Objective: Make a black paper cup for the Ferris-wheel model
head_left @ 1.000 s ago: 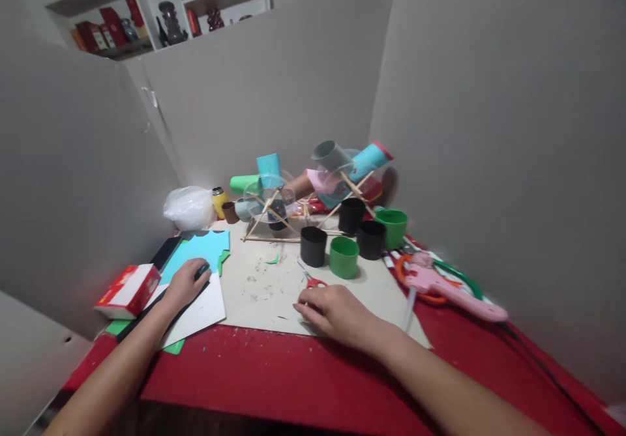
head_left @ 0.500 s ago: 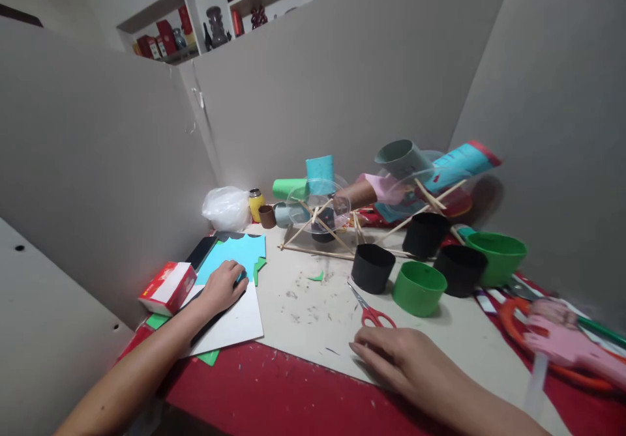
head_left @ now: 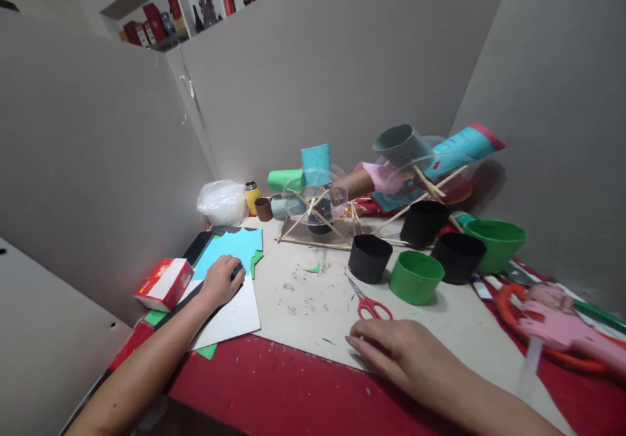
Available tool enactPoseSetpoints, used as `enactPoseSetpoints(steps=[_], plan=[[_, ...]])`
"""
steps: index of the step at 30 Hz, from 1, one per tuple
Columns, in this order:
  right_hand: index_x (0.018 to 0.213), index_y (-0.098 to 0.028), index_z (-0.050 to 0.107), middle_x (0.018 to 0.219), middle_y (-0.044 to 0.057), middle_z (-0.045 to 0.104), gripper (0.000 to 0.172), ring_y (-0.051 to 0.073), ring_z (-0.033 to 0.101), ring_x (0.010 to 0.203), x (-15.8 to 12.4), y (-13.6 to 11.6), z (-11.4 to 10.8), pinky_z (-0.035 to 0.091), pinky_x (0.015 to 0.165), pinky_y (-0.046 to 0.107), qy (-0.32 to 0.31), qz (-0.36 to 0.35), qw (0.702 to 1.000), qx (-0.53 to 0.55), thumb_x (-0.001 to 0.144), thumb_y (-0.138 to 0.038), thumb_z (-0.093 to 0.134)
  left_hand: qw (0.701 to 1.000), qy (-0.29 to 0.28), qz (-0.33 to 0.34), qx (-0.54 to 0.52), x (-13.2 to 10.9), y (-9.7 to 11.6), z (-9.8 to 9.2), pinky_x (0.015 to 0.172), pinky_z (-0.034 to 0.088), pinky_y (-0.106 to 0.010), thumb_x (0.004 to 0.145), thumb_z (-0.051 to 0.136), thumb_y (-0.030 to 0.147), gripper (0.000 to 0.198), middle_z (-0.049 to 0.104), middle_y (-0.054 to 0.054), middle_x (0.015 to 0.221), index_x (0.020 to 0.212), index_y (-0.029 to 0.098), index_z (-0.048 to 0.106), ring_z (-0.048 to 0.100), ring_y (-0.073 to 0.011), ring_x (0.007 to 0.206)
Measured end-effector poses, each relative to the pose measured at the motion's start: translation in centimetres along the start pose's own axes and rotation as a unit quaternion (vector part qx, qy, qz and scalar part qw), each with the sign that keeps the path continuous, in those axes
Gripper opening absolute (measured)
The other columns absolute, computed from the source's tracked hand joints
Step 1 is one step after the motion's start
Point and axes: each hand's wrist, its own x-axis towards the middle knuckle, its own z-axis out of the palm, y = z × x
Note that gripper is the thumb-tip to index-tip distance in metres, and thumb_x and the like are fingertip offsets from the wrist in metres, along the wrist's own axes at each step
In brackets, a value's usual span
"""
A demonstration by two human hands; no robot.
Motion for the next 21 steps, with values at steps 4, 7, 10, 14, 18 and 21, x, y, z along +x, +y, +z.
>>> enactPoseSetpoints(steps=[4,7,10,14,18,21], plan=[[0.079,-0.021,0.063,0.072,0.005,0.069,0.031,0.018,0.061,0.063,-0.2,-0.8,-0.4,0.036,0.059,0.029,0.013,-0.023,0.999,-0.033,0.099,-0.029,0.04,1.0,0.003,0.005,-0.011,0.1,-0.1,-0.2,0.078,0.043,-0.035,0.092,0.043,0.031,0.018,0.063,-0.006,0.088,0.087,0.022,0.058,0.056,-0.023,0.087],[0.082,-0.022,0.065,0.076,0.004,0.072,0.025,0.017,0.063,0.067,-0.3,-1.3,-0.8,0.036,0.061,0.028,0.011,-0.021,0.999,-0.04,0.097,-0.028,0.046,1.0,0.008,0.011,-0.021,0.3,-0.2,-0.4,0.076,0.043,-0.036,0.091,0.044,0.032,0.019,0.063,-0.006,0.083,0.084,0.023,0.059,0.056,-0.0242,0.085],[0.08,-0.022,0.065,0.076,0.003,0.073,0.021,0.017,0.063,0.068,-0.4,-1.6,-1.1,0.035,0.061,0.027,0.005,-0.016,0.999,-0.047,0.095,-0.026,0.05,1.0,0.013,0.012,-0.024,0.6,-0.4,-0.4,0.076,0.042,-0.036,0.09,0.044,0.033,0.019,0.063,-0.006,0.084,0.085,0.023,0.059,0.056,-0.0249,0.085],[0.077,-0.021,0.064,0.074,0.005,0.072,0.025,0.018,0.063,0.065,-0.5,-1.8,-0.9,0.033,0.059,0.028,0.0,-0.015,0.998,-0.057,0.096,-0.026,0.048,1.0,0.014,0.003,-0.02,0.4,-0.2,-0.4,0.077,0.043,-0.036,0.091,0.043,0.032,0.02,0.063,-0.007,0.084,0.086,0.022,0.059,0.056,-0.0242,0.086],[0.074,-0.021,0.06,0.07,0.004,0.069,0.028,0.018,0.062,0.062,-0.6,-1.6,-0.4,0.032,0.057,0.029,-0.01,-0.026,0.998,-0.059,0.097,-0.026,0.045,1.0,0.015,-0.012,-0.012,0.1,0.0,-0.4,0.077,0.043,-0.035,0.091,0.044,0.029,0.019,0.063,-0.006,0.084,0.086,0.022,0.06,0.056,-0.0233,0.086],[0.075,-0.022,0.06,0.071,0.004,0.069,0.027,0.019,0.062,0.064,-0.6,-1.1,0.1,0.033,0.058,0.029,-0.017,-0.02,0.998,-0.05,0.096,-0.026,0.044,1.0,0.014,-0.018,-0.012,0.0,0.1,-0.3,0.079,0.043,-0.034,0.091,0.044,0.028,0.018,0.063,-0.006,0.085,0.088,0.022,0.061,0.056,-0.0223,0.087]])
